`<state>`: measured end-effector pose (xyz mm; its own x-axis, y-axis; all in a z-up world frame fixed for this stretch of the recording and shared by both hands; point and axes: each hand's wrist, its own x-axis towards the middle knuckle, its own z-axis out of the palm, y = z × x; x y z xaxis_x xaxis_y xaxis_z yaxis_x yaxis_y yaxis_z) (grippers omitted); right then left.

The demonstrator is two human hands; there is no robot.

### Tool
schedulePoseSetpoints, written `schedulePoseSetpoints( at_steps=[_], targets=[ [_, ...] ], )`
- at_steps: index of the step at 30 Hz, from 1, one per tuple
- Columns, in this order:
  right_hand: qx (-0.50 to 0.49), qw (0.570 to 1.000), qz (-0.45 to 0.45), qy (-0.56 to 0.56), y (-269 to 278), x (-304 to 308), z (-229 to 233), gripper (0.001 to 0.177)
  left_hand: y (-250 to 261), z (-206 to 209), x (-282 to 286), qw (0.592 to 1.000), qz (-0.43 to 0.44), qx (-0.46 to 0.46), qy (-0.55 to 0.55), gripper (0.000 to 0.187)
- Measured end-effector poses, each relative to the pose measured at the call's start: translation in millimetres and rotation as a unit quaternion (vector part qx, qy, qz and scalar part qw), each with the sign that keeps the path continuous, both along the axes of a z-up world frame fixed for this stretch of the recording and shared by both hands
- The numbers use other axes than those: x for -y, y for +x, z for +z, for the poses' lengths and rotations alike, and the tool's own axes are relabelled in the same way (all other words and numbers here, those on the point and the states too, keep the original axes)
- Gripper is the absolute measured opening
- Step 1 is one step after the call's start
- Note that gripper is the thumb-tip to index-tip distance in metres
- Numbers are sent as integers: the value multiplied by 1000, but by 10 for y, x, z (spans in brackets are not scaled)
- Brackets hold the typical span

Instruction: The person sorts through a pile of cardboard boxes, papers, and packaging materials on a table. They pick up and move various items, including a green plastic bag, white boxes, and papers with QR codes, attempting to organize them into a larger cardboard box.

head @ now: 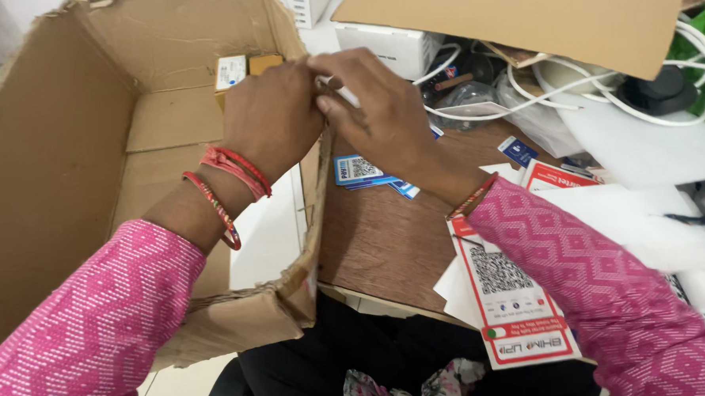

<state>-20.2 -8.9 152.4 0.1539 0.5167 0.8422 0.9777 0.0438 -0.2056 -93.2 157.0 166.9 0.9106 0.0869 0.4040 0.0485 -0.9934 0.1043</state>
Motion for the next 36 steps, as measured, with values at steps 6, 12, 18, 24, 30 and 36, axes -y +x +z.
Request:
schedulePoseSetpoints(
  at_steps=[6, 12, 18, 24, 30, 36],
  targets=[
    [-169, 957, -98, -216, 379, 1218, -38, 59, 286, -145, 1129, 976, -121, 75, 162, 24],
    [-68, 803, -148, -574, 673, 2211, -797, 75, 338, -880, 2357, 892, -320, -271, 170, 36],
    [-203, 753, -159, -606, 964, 2833, -882, 108, -90, -1364, 2939, 830, -519, -200, 41, 85],
    [-232, 773, -200, -556, 1174, 3034, -952, 113, 130, -1330, 2666, 838, -469, -268, 76, 90],
    [-270, 788, -283, -475, 1166, 2941, -935, 100, 647, -1218, 2041, 884, -320, -304, 151, 76],
    [-256, 844, -277, -382, 1020, 2891, -701, 97, 757, -1176, 2131, 910, -308, -275, 49, 55]
  ],
)
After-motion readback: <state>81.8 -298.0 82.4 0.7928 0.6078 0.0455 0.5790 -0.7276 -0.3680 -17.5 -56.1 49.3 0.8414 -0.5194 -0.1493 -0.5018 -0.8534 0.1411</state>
